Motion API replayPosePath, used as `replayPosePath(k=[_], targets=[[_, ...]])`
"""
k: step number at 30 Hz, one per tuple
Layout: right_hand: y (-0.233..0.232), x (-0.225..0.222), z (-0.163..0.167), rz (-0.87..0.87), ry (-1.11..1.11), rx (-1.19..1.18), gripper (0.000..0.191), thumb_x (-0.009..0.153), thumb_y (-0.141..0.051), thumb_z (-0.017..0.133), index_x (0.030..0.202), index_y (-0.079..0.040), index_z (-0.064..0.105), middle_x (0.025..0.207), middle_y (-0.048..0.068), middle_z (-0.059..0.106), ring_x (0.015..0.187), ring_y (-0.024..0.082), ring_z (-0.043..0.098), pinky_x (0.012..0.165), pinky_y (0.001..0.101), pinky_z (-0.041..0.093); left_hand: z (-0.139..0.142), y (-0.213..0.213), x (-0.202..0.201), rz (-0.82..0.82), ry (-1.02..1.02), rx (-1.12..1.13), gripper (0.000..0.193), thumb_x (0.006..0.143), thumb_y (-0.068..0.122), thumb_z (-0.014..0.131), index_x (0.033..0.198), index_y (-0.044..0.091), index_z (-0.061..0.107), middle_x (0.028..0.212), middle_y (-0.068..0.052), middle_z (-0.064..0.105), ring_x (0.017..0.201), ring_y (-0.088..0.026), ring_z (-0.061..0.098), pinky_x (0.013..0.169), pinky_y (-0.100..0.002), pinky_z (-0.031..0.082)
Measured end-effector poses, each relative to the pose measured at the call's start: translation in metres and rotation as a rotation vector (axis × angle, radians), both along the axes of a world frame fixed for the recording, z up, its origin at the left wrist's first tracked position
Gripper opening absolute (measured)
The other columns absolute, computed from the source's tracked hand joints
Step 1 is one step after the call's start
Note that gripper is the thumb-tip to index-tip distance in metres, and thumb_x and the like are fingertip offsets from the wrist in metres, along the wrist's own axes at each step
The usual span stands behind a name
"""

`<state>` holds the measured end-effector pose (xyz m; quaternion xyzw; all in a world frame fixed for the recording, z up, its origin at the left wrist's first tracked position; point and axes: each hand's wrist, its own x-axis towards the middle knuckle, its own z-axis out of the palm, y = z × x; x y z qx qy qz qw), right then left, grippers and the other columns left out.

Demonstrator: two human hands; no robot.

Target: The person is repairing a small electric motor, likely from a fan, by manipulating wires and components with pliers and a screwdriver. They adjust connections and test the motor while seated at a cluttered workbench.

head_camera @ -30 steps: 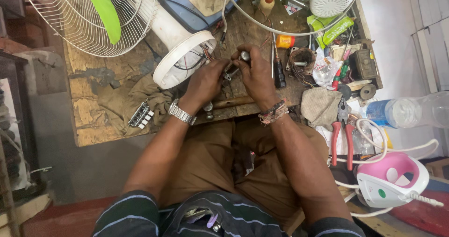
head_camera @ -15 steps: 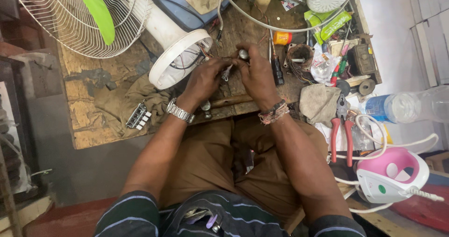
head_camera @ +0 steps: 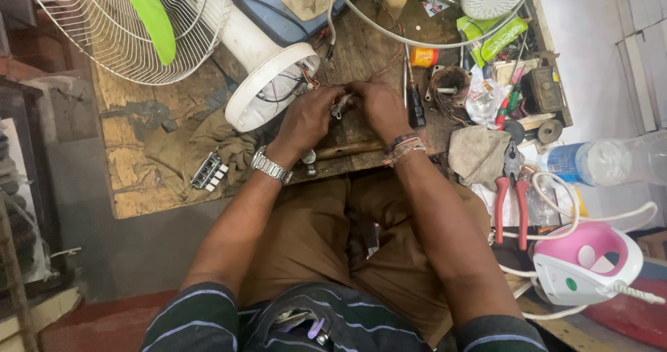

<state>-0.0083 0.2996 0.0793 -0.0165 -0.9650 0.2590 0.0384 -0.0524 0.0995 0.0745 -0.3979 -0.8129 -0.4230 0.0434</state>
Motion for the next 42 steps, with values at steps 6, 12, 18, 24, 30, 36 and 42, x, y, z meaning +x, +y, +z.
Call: replayPosePath(k=[6, 12, 18, 24, 30, 36, 42], targets=[[-0.009, -0.006, -0.003, 0.007, 0.05, 0.094, 0.017, 0.095, -0.022, 0.06, 0.104, -0.018, 0.074, 0.095, 0.02, 0.066, 0.084, 0.041, 0.068, 0.071, 0.0521, 0.052, 0.0, 0.0, 0.0, -0.007, 0.037, 0.023, 0.037, 0.089, -0.01, 0.058, 0.122, 0.005, 0.064, 0.109, -0.018, 0.071, 0.1, -0.038, 0.068, 0.086, -0.045, 0.056], [-0.013, -0.017, -0.004, 0.021, 0.017, 0.189, 0.018, 0.096, -0.024, 0.057, 0.102, -0.019, 0.074, 0.096, 0.019, 0.067, 0.079, 0.041, 0.07, 0.066, 0.0521, 0.054, 0.001, -0.005, -0.004, -0.021, 0.106, 0.022, 0.037, 0.088, -0.01, 0.058, 0.122, 0.004, 0.063, 0.109, -0.018, 0.07, 0.1, -0.039, 0.068, 0.086, -0.046, 0.055], [-0.013, -0.019, -0.009, 0.011, 0.017, 0.228, 0.018, 0.095, -0.022, 0.057, 0.101, -0.018, 0.073, 0.097, 0.019, 0.067, 0.079, 0.042, 0.07, 0.066, 0.0514, 0.055, 0.003, -0.004, -0.004, -0.021, 0.097, 0.015, 0.041, 0.084, -0.011, 0.058, 0.121, 0.004, 0.064, 0.107, -0.018, 0.07, 0.098, -0.04, 0.067, 0.084, -0.046, 0.055], [-0.011, -0.021, -0.023, -0.016, 0.0, 0.174, 0.017, 0.096, -0.027, 0.06, 0.103, -0.019, 0.073, 0.1, 0.02, 0.069, 0.084, 0.042, 0.07, 0.069, 0.0521, 0.054, 0.003, -0.002, -0.003, -0.002, 0.078, 0.02, 0.041, 0.083, -0.011, 0.059, 0.12, 0.006, 0.065, 0.104, -0.018, 0.071, 0.095, -0.04, 0.067, 0.083, -0.046, 0.055], [0.007, -0.021, 0.003, 0.01, 0.237, -0.183, 0.038, 0.086, -0.004, 0.067, 0.124, -0.005, 0.063, 0.102, 0.018, 0.072, 0.092, 0.035, 0.071, 0.079, 0.0434, 0.056, -0.001, 0.0, -0.003, 0.029, 0.033, -0.01, 0.041, 0.083, -0.011, 0.057, 0.121, 0.003, 0.065, 0.102, -0.019, 0.071, 0.093, -0.039, 0.067, 0.081, -0.046, 0.055], [-0.01, 0.011, 0.045, -0.09, 0.266, -0.588, 0.035, 0.097, 0.003, 0.068, 0.13, -0.002, 0.057, 0.105, 0.008, 0.076, 0.094, 0.014, 0.074, 0.081, 0.0277, 0.06, -0.002, -0.001, -0.001, -0.004, 0.065, 0.116, 0.04, 0.085, -0.01, 0.06, 0.123, 0.005, 0.065, 0.111, -0.017, 0.071, 0.101, -0.038, 0.067, 0.087, -0.045, 0.055], [-0.033, 0.018, 0.053, -0.01, 0.43, -0.542, 0.032, 0.099, 0.003, 0.071, 0.127, -0.001, 0.057, 0.106, 0.01, 0.075, 0.096, 0.016, 0.075, 0.082, 0.028, 0.061, 0.003, -0.002, -0.002, -0.038, -0.048, 0.125, 0.035, 0.092, -0.005, 0.061, 0.125, 0.007, 0.066, 0.112, -0.018, 0.071, 0.102, -0.039, 0.067, 0.087, -0.045, 0.054]])
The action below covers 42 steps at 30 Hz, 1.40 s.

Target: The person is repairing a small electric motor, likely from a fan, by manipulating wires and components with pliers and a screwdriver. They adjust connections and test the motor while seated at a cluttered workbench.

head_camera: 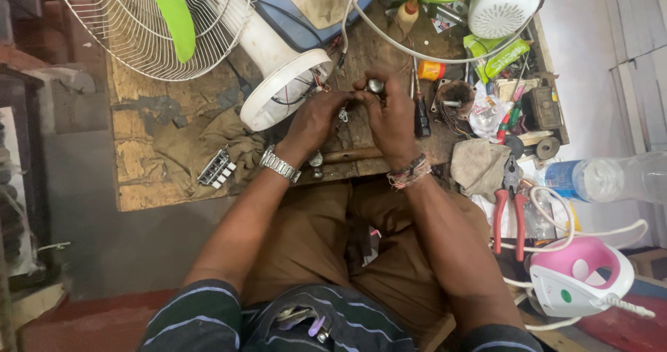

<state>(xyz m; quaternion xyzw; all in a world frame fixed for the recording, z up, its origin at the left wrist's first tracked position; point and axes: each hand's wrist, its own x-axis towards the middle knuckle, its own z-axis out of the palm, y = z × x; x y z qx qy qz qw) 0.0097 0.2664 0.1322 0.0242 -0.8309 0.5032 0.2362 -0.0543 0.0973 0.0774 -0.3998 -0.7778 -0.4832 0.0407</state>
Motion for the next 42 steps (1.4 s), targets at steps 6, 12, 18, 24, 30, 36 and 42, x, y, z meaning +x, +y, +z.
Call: replayPosePath(k=[6, 12, 18, 24, 30, 36, 42], targets=[[0.004, -0.004, -0.008, -0.006, 0.037, 0.088, 0.03, 0.1, 0.002, 0.071, 0.126, 0.0, 0.057, 0.104, 0.011, 0.075, 0.096, 0.02, 0.077, 0.082, 0.0292, 0.061, -0.001, 0.002, -0.001, 0.004, -0.032, -0.045, 0.04, 0.089, -0.007, 0.058, 0.126, 0.007, 0.067, 0.107, -0.019, 0.071, 0.099, -0.04, 0.067, 0.085, -0.046, 0.054], [0.0, -0.005, -0.014, 0.001, 0.04, 0.043, 0.031, 0.1, 0.001, 0.07, 0.126, -0.002, 0.055, 0.103, 0.011, 0.074, 0.096, 0.02, 0.076, 0.082, 0.029, 0.061, -0.004, 0.003, -0.002, 0.027, 0.026, -0.063, 0.036, 0.089, -0.007, 0.059, 0.123, 0.004, 0.065, 0.111, -0.02, 0.071, 0.101, -0.041, 0.067, 0.087, -0.046, 0.054], [-0.001, -0.005, -0.014, -0.029, -0.006, 0.06, 0.029, 0.099, 0.0, 0.072, 0.124, -0.003, 0.056, 0.104, 0.01, 0.077, 0.097, 0.019, 0.078, 0.081, 0.0295, 0.063, -0.002, 0.004, 0.0, 0.047, -0.023, -0.084, 0.035, 0.091, -0.007, 0.058, 0.123, 0.004, 0.066, 0.11, -0.019, 0.072, 0.101, -0.04, 0.068, 0.086, -0.045, 0.055], [-0.001, -0.004, -0.013, -0.03, 0.015, 0.092, 0.034, 0.097, -0.003, 0.075, 0.124, -0.002, 0.056, 0.105, 0.011, 0.076, 0.098, 0.019, 0.078, 0.082, 0.0291, 0.064, 0.001, 0.004, 0.0, 0.043, -0.013, -0.09, 0.038, 0.086, -0.008, 0.059, 0.12, 0.004, 0.066, 0.109, -0.019, 0.072, 0.1, -0.041, 0.067, 0.085, -0.046, 0.054], [-0.001, -0.004, -0.015, -0.036, 0.002, 0.077, 0.037, 0.095, -0.005, 0.078, 0.124, -0.003, 0.056, 0.104, 0.01, 0.077, 0.098, 0.019, 0.078, 0.081, 0.0291, 0.063, 0.001, 0.002, -0.001, 0.026, -0.001, -0.061, 0.04, 0.084, -0.01, 0.058, 0.121, 0.004, 0.066, 0.11, -0.019, 0.071, 0.101, -0.04, 0.067, 0.086, -0.045, 0.055], [0.001, -0.004, -0.017, -0.023, -0.008, 0.048, 0.039, 0.094, -0.006, 0.081, 0.124, -0.002, 0.056, 0.102, 0.01, 0.077, 0.097, 0.019, 0.078, 0.082, 0.0292, 0.064, 0.002, 0.002, -0.001, 0.01, 0.002, -0.038, 0.041, 0.083, -0.011, 0.059, 0.121, 0.004, 0.065, 0.111, -0.019, 0.071, 0.102, -0.04, 0.067, 0.086, -0.045, 0.055], [-0.002, -0.003, -0.017, -0.034, -0.003, 0.061, 0.039, 0.094, -0.006, 0.081, 0.123, -0.002, 0.055, 0.102, 0.011, 0.076, 0.096, 0.02, 0.078, 0.08, 0.0298, 0.063, 0.001, 0.001, -0.001, 0.005, -0.013, -0.042, 0.045, 0.08, -0.009, 0.062, 0.123, 0.003, 0.064, 0.109, -0.019, 0.07, 0.1, -0.04, 0.067, 0.085, -0.045, 0.055]])
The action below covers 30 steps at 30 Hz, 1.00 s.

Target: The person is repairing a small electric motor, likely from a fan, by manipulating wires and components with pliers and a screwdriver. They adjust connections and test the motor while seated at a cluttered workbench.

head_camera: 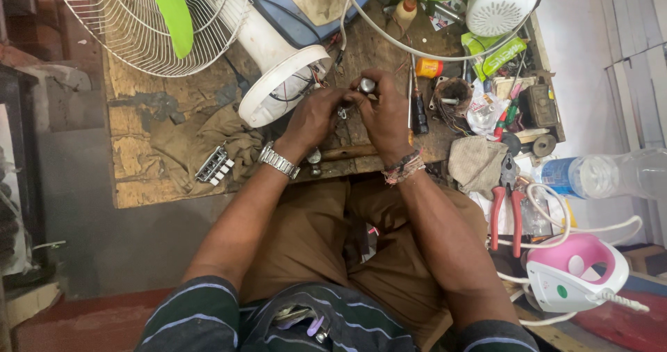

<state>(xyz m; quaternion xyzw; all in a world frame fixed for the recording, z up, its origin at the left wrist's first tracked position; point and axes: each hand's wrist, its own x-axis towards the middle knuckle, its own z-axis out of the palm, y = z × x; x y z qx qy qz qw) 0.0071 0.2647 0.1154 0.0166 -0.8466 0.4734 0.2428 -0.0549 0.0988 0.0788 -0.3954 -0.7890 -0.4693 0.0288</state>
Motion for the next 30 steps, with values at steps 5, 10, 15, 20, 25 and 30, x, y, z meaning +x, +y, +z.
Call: replayPosePath(k=[5, 10, 15, 20, 25, 30], targets=[[-0.002, 0.0, 0.003, -0.014, -0.019, 0.031, 0.038, 0.094, -0.008, 0.08, 0.123, -0.004, 0.055, 0.103, 0.01, 0.076, 0.097, 0.021, 0.078, 0.08, 0.0308, 0.063, 0.005, 0.001, -0.002, 0.003, -0.04, -0.04, 0.039, 0.083, -0.002, 0.066, 0.122, 0.004, 0.064, 0.103, -0.017, 0.069, 0.097, -0.038, 0.067, 0.084, -0.044, 0.054], [-0.001, -0.001, 0.01, -0.003, -0.018, 0.12, 0.041, 0.093, -0.009, 0.083, 0.124, -0.005, 0.056, 0.103, 0.011, 0.076, 0.096, 0.024, 0.078, 0.079, 0.033, 0.062, 0.01, 0.001, -0.001, 0.011, -0.137, -0.12, 0.038, 0.088, 0.015, 0.076, 0.123, 0.005, 0.064, 0.094, -0.017, 0.064, 0.088, -0.037, 0.065, 0.075, -0.045, 0.051], [0.007, 0.001, 0.019, 0.055, -0.087, 0.049, 0.066, 0.089, -0.011, 0.082, 0.143, -0.004, 0.044, 0.115, 0.016, 0.071, 0.106, 0.028, 0.072, 0.085, 0.0376, 0.06, 0.003, 0.003, -0.004, -0.012, -0.055, -0.007, 0.032, 0.093, 0.019, 0.072, 0.122, 0.007, 0.065, 0.101, -0.014, 0.067, 0.092, -0.035, 0.066, 0.078, -0.044, 0.053], [0.036, 0.041, 0.019, -0.068, -0.429, 0.448, 0.052, 0.09, -0.019, 0.079, 0.135, -0.008, 0.055, 0.118, 0.016, 0.071, 0.107, 0.039, 0.067, 0.089, 0.0486, 0.055, -0.008, 0.005, -0.006, 0.046, -0.031, 0.004, 0.031, 0.098, 0.022, 0.074, 0.12, 0.003, 0.063, 0.098, -0.018, 0.068, 0.091, -0.039, 0.065, 0.078, -0.046, 0.052], [0.029, 0.062, -0.015, 0.158, -0.61, 0.819, 0.042, 0.08, -0.023, 0.073, 0.121, -0.015, 0.068, 0.116, 0.013, 0.068, 0.101, 0.036, 0.068, 0.081, 0.0489, 0.054, -0.014, 0.003, -0.009, 0.065, -0.097, 0.042, 0.033, 0.097, 0.024, 0.073, 0.118, 0.001, 0.064, 0.097, -0.02, 0.068, 0.087, -0.039, 0.066, 0.076, -0.046, 0.052], [-0.002, 0.055, -0.049, 0.131, -0.367, 1.057, 0.03, 0.086, -0.016, 0.06, 0.115, -0.016, 0.07, 0.108, 0.013, 0.068, 0.092, 0.032, 0.069, 0.077, 0.0502, 0.05, -0.013, 0.002, -0.007, 0.081, -0.066, 0.07, 0.037, 0.097, 0.024, 0.074, 0.125, 0.001, 0.065, 0.1, -0.021, 0.071, 0.088, -0.037, 0.069, 0.077, -0.045, 0.054]])
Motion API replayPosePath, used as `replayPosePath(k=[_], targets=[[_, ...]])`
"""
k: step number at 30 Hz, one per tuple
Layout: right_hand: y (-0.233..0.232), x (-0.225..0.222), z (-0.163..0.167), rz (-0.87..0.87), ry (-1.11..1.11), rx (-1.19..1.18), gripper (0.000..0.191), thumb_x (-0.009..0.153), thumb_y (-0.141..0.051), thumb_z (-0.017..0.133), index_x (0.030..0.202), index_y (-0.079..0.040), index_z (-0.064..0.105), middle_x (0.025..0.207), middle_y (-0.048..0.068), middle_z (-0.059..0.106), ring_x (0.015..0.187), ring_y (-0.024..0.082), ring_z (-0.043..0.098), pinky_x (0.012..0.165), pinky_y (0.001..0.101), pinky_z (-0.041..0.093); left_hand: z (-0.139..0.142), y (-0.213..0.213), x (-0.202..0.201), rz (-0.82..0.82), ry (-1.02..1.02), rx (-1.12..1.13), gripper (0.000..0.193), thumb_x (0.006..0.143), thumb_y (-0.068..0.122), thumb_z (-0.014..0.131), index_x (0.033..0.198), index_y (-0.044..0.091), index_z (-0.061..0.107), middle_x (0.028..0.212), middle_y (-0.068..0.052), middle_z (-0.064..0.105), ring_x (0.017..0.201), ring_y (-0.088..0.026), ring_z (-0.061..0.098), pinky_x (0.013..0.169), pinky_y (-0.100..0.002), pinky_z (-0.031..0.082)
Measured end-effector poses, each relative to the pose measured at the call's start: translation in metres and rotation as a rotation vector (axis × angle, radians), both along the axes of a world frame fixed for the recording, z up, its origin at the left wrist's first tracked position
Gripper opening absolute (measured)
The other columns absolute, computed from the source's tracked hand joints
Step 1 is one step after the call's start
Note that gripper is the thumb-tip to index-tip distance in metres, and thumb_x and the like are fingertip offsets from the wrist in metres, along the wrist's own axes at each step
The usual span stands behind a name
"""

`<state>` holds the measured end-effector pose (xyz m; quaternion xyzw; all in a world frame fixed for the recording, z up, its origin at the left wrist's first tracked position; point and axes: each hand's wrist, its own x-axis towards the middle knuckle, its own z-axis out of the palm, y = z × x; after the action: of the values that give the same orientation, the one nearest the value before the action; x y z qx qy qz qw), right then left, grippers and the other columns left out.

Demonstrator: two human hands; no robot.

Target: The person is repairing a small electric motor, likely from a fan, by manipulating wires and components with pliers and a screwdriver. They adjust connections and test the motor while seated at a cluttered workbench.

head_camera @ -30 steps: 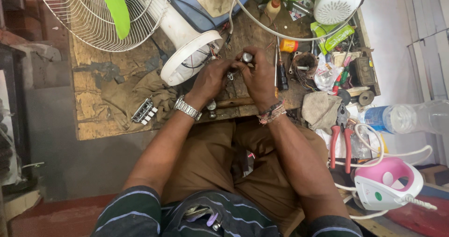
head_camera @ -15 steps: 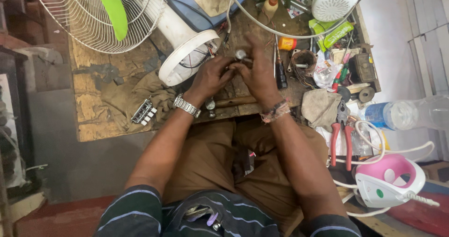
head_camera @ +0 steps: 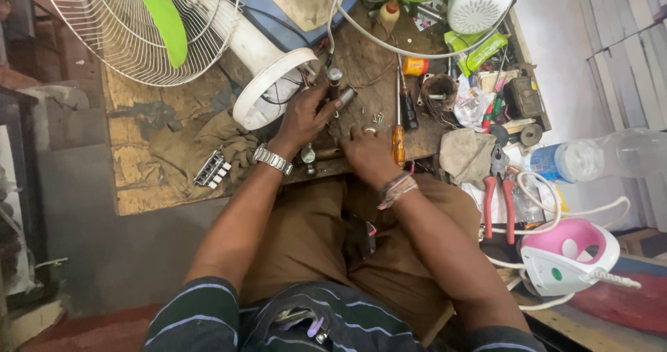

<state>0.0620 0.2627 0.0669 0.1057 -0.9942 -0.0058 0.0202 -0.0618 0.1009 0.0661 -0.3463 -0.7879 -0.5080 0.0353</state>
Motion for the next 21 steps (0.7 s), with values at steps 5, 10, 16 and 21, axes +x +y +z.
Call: replayPosePath(k=[5, 10, 16, 21], targets=[[-0.006, -0.001, -0.009, 0.048, 0.063, 0.009, 0.021, 0.089, -0.016, 0.059, 0.106, -0.014, 0.07, 0.103, 0.009, 0.067, 0.092, 0.028, 0.068, 0.079, 0.0455, 0.05, -0.001, 0.001, 0.002, 0.016, -0.032, 0.034, 0.047, 0.098, 0.024, 0.072, 0.138, 0.001, 0.059, 0.107, -0.022, 0.072, 0.092, -0.037, 0.071, 0.081, -0.044, 0.055], [-0.003, -0.006, -0.017, 0.053, 0.079, -0.065, 0.024, 0.086, -0.015, 0.059, 0.106, -0.012, 0.072, 0.094, 0.009, 0.067, 0.082, 0.027, 0.068, 0.069, 0.0467, 0.05, -0.006, -0.002, -0.001, 0.015, -0.087, 0.024, 0.045, 0.097, 0.025, 0.072, 0.133, 0.002, 0.058, 0.104, -0.02, 0.073, 0.091, -0.036, 0.072, 0.078, -0.044, 0.056], [-0.002, -0.01, -0.026, 0.072, 0.087, -0.066, 0.013, 0.087, -0.015, 0.061, 0.097, -0.011, 0.069, 0.096, 0.011, 0.068, 0.085, 0.03, 0.069, 0.069, 0.0464, 0.054, 0.002, 0.001, -0.003, 0.076, 0.044, -0.105, 0.039, 0.093, 0.026, 0.075, 0.122, 0.004, 0.062, 0.094, -0.018, 0.072, 0.084, -0.038, 0.069, 0.074, -0.046, 0.054], [-0.001, -0.012, -0.026, 0.073, 0.065, -0.111, 0.023, 0.083, -0.012, 0.062, 0.103, -0.01, 0.07, 0.097, 0.013, 0.068, 0.086, 0.032, 0.07, 0.069, 0.0453, 0.057, 0.02, 0.002, -0.004, 0.09, 0.231, 0.037, 0.037, 0.101, 0.022, 0.072, 0.129, 0.003, 0.057, 0.103, -0.02, 0.07, 0.092, -0.04, 0.068, 0.08, -0.047, 0.054]])
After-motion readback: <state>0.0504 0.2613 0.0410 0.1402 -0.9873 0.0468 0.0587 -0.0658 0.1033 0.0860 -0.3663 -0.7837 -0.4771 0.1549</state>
